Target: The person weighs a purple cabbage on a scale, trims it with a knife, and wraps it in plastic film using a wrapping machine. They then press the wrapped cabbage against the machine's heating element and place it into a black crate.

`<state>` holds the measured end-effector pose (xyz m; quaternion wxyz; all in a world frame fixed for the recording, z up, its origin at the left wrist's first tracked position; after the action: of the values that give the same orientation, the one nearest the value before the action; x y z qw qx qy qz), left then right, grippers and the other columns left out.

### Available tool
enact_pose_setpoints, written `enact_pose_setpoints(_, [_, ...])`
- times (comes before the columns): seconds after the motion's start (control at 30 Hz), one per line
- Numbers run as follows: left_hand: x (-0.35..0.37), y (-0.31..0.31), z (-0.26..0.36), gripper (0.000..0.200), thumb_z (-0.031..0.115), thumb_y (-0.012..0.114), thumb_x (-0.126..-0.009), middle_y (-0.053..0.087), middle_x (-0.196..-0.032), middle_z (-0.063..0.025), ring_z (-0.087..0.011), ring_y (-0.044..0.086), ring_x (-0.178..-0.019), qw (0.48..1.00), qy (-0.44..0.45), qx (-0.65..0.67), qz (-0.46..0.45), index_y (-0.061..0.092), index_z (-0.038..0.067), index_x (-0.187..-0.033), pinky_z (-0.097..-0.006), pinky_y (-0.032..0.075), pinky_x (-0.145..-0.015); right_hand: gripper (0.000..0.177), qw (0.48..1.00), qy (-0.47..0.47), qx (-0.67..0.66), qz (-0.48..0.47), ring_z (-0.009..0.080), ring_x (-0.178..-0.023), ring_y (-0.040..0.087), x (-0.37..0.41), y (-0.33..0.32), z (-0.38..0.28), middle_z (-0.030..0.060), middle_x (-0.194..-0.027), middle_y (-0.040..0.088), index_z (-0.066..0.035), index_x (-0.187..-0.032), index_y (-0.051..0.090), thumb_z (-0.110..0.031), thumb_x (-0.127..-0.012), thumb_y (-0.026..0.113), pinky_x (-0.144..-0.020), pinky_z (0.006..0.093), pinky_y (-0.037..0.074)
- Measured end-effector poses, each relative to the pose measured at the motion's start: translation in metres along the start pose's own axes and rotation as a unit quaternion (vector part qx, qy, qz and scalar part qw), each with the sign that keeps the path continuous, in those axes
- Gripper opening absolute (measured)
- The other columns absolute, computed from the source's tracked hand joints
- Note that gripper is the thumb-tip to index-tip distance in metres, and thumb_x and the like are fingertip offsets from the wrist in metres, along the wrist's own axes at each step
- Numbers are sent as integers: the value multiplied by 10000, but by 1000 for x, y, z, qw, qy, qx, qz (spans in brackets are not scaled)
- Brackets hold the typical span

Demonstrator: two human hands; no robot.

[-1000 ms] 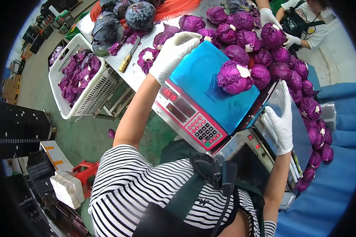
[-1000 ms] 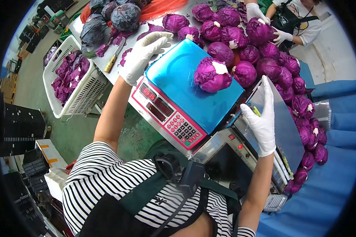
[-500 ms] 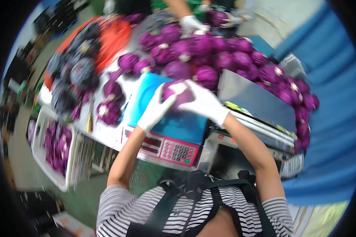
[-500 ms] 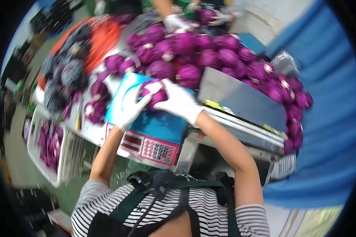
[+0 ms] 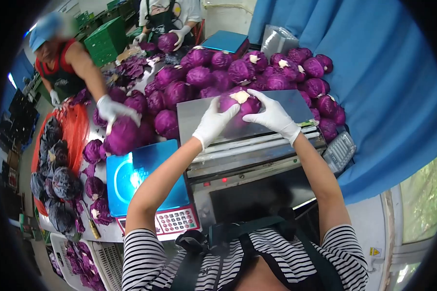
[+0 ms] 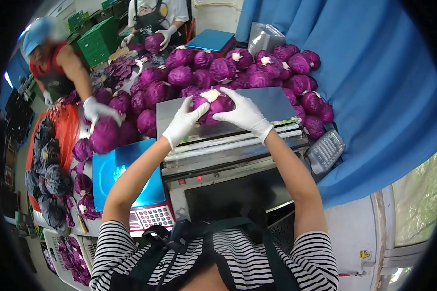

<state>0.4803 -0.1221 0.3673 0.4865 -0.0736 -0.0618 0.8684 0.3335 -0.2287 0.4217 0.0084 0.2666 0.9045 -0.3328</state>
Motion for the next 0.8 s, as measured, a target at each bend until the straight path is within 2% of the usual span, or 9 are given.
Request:
enact_pose_setpoints(0.07, [-11, 24, 2, 913, 527, 674, -780, 565, -1176, -239, -283, 597, -976, 996, -79, -15, -40, 290, -29, -1393, -325, 469, -836, 793, 1000, 15, 10, 15, 312, -1165, 536, 1, -14, 30, 195, -1247, 557, -64, -1340, 440, -366, -691, 780, -967, 355, 423])
enact_pose_setpoints(0.13, [-24, 39, -2, 888, 529, 664, -792, 579, -1129, -214, -227, 598, -842, 997, 2, -77, -21, 303, -29, -1380, -309, 488, -710, 771, 998, -8, 47, 37, 316, -1146, 549, 7, -21, 47, 193, -1236, 566, -60, -1331, 449, -370, -704, 773, -959, 360, 426])
enact_pose_setpoints(0.27, [-11, 49, 2, 807, 574, 614, -821, 510, -1236, -132, -223, 538, -1091, 990, -108, -34, -84, 308, 54, -1356, -383, 479, -807, 726, 1000, 6, 14, 4, 218, -1177, 510, 15, -29, 48, 154, -1280, 538, -24, -1341, 432, -238, -737, 775, -997, 321, 389])
enact_pose_setpoints(0.47, [-1, 43, 4, 867, 565, 631, -813, 528, -1199, -140, -189, 550, -1031, 992, -41, -63, -100, 293, 38, -1413, -303, 481, -794, 801, 999, -46, -8, -11, 283, -1221, 477, 18, -32, 61, 186, -1313, 490, -36, -1358, 392, -368, -733, 768, -998, 359, 388])
enact_pose_setpoints(0.5, [12, 34, 16, 875, 463, 678, -809, 497, -1275, -237, -259, 501, -1168, 994, -68, -48, -67, 290, -55, -1399, -333, 421, -947, 828, 997, -64, -45, 5, 261, -1211, 473, 25, -34, 59, 172, -1338, 464, -30, -1391, 342, -332, -747, 767, -997, 360, 385])
enact_pose_setpoints(0.53, [18, 17, 8, 814, 414, 693, -803, 526, -1229, -222, -252, 528, -1120, 990, 24, -139, 5, 329, -11, -1395, -336, 448, -903, 845, 996, 25, -87, -1, 256, -1182, 484, 38, -42, 58, 165, -1340, 455, -34, -1417, 298, -288, -759, 762, -989, 373, 390])
enact_pose_setpoints(0.6, [62, -23, 25, 617, 317, 716, -777, 587, -1100, -168, -257, 593, -980, 965, 116, -196, 131, 479, 51, -1281, -339, 476, -840, 726, 995, 34, -29, 94, 255, -1138, 512, 69, -73, 59, 150, -1293, 493, -41, -1381, 365, -224, -784, 735, -956, 379, 417])
enact_pose_setpoints(0.7, [131, -62, 24, 330, 305, 723, -759, 635, -892, -130, -267, 625, -820, 894, 28, -414, 170, 641, 53, -954, -353, 493, -722, 280, 955, 30, 252, 157, 288, -989, 575, 121, -104, 62, 147, -1018, 620, -5, -980, 646, -226, -810, 674, -861, 368, 440])
enact_pose_setpoints(0.8, [165, -53, 18, 265, 350, 699, -751, 618, -791, -111, -271, 616, -783, 863, -24, -478, 160, 676, 88, -782, -368, 490, -684, 324, 889, 115, 434, 95, 315, -894, 550, 152, -101, 83, 136, -880, 600, -32, -864, 641, -354, -856, 608, -795, 417, 411])
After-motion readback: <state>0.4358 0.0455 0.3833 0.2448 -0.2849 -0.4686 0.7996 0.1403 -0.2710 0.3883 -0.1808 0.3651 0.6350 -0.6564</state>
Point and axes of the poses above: each hand's wrist, its own x-axis away from the middle knuckle, its own y-axis out of the palm, z = x × y, the point moved 4 cm from there along -x, towards the middle knuckle
